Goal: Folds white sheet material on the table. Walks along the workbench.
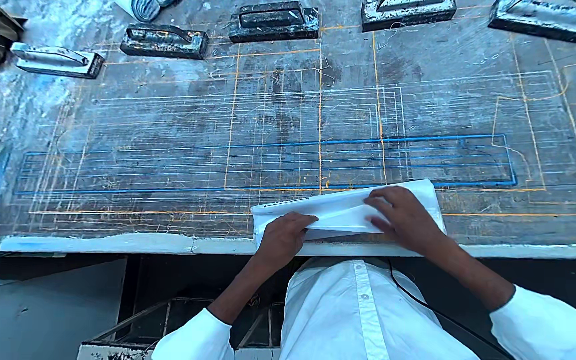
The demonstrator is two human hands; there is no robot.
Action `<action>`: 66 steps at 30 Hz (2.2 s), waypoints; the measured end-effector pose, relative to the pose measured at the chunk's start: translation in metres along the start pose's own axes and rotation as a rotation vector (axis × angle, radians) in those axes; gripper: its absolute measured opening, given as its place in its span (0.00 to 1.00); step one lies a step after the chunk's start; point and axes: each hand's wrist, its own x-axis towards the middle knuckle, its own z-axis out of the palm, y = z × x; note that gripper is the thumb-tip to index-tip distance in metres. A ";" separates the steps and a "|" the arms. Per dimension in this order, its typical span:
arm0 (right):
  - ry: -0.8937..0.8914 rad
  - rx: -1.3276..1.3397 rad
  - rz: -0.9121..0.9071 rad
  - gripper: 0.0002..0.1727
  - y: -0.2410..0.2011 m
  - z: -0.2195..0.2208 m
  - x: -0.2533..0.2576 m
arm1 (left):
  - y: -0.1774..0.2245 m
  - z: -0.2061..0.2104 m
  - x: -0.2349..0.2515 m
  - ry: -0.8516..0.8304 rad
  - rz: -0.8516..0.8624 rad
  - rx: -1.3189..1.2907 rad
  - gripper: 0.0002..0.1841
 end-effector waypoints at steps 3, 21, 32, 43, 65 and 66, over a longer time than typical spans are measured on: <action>-0.074 -0.144 -0.042 0.34 -0.019 0.015 -0.009 | 0.001 -0.004 0.003 -0.058 -0.001 -0.018 0.14; -0.023 -0.322 -0.244 0.21 -0.007 0.041 -0.018 | -0.020 0.048 -0.022 0.136 0.315 0.454 0.29; 0.025 -0.239 -0.164 0.23 -0.015 0.031 -0.006 | 0.005 0.033 0.006 0.127 0.176 0.207 0.11; -0.390 -0.100 0.067 0.29 -0.007 0.029 0.038 | 0.021 0.029 0.020 0.036 0.136 0.516 0.28; -0.135 -0.234 0.053 0.31 0.069 -0.031 -0.026 | -0.012 0.024 0.049 -0.193 0.199 0.317 0.23; -0.192 -0.149 0.066 0.29 0.076 -0.039 -0.025 | -0.013 0.025 0.049 -0.188 0.208 0.321 0.23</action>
